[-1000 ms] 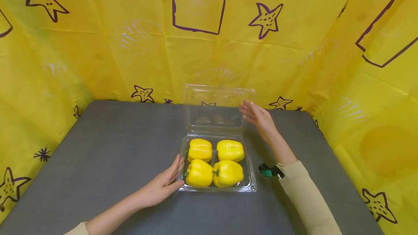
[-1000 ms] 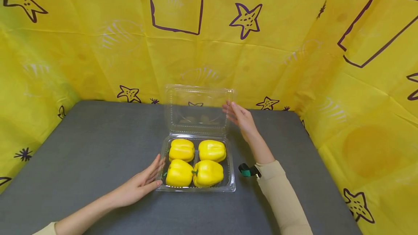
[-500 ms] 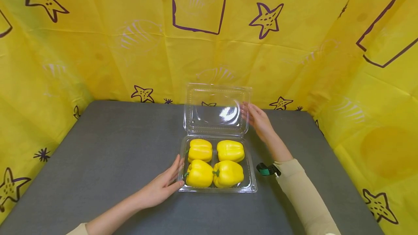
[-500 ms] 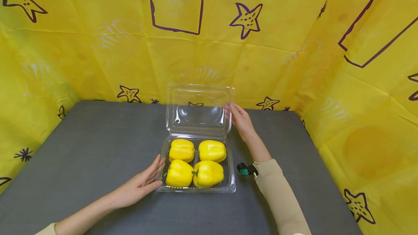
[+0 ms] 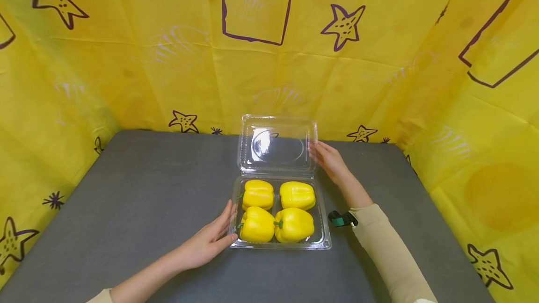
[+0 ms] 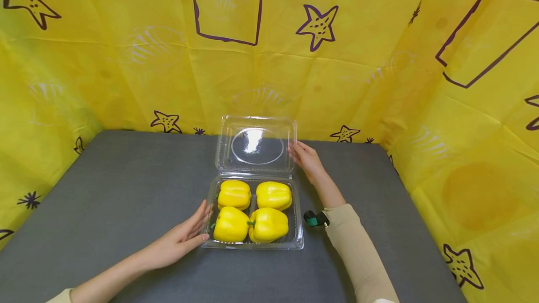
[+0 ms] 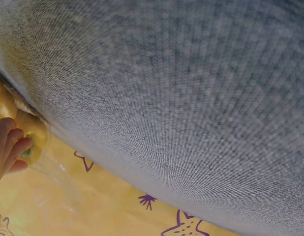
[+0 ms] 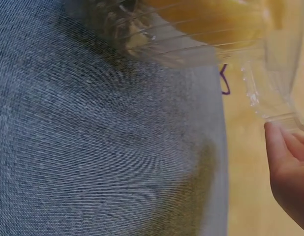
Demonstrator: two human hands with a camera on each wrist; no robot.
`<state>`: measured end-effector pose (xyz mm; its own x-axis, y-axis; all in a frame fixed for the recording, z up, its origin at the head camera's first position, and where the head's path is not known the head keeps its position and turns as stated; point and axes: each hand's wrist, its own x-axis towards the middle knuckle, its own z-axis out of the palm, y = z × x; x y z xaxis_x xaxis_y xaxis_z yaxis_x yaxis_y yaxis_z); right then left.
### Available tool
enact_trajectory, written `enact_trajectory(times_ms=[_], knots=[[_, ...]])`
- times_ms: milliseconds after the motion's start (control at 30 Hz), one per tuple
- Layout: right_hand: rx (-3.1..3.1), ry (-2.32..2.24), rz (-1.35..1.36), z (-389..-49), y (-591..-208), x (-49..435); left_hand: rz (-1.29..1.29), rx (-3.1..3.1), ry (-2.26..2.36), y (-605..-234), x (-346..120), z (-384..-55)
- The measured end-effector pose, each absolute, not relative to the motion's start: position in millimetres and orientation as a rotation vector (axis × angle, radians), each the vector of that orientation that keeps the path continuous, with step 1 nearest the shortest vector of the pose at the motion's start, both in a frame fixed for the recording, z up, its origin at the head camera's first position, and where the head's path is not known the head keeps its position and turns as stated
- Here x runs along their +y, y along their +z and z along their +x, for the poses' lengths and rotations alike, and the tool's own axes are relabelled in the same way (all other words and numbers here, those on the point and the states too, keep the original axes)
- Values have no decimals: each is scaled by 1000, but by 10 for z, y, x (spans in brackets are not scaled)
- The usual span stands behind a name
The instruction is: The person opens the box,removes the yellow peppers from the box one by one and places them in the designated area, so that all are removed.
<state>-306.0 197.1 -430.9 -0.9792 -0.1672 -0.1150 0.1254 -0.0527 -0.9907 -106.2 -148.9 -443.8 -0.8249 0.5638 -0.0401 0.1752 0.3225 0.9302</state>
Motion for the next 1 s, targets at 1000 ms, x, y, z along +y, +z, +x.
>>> enact_trajectory(times_ms=[1000], knots=[[2014, -2007, 93, -3010, -4554, 1952, 650, 2241, 1520, -4440, -1491, -1048]])
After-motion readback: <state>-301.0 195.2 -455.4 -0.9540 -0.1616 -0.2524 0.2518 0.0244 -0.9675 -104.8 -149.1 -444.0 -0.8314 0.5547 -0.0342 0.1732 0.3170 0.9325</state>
